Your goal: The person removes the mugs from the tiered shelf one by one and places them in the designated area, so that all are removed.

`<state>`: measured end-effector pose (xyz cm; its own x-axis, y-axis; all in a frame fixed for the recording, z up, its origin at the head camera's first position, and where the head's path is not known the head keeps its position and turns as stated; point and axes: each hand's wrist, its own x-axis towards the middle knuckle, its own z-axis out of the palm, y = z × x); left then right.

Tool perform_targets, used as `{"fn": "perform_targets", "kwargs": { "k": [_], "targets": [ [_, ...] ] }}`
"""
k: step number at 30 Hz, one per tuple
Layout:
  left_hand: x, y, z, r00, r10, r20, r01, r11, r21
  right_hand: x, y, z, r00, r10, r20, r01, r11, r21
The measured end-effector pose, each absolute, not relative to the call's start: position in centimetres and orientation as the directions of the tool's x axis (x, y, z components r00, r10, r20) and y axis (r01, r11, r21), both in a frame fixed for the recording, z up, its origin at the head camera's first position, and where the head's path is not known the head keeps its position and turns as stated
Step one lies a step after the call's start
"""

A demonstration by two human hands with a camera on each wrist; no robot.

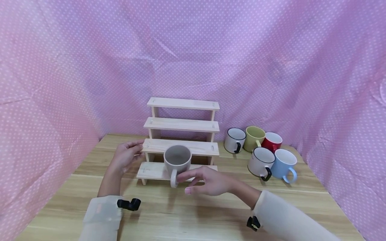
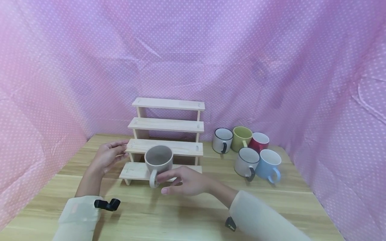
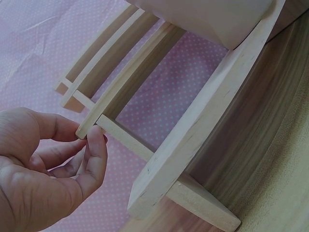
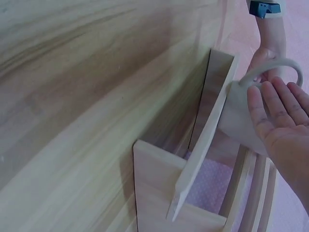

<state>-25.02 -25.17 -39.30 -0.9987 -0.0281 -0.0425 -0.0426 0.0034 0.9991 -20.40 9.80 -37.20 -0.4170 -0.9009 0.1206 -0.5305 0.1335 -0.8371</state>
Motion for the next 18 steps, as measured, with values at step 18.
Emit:
{"fn": "perform_targets", "kwargs": {
  "k": [18],
  "targets": [
    [-25.0,-25.2,-39.2,-0.998,-0.028,-0.050,-0.050,0.002,0.999,-20.9,8.1,-39.0,-0.421,-0.902,0.091,-0.250,0.019,-0.968]
  ]
}}
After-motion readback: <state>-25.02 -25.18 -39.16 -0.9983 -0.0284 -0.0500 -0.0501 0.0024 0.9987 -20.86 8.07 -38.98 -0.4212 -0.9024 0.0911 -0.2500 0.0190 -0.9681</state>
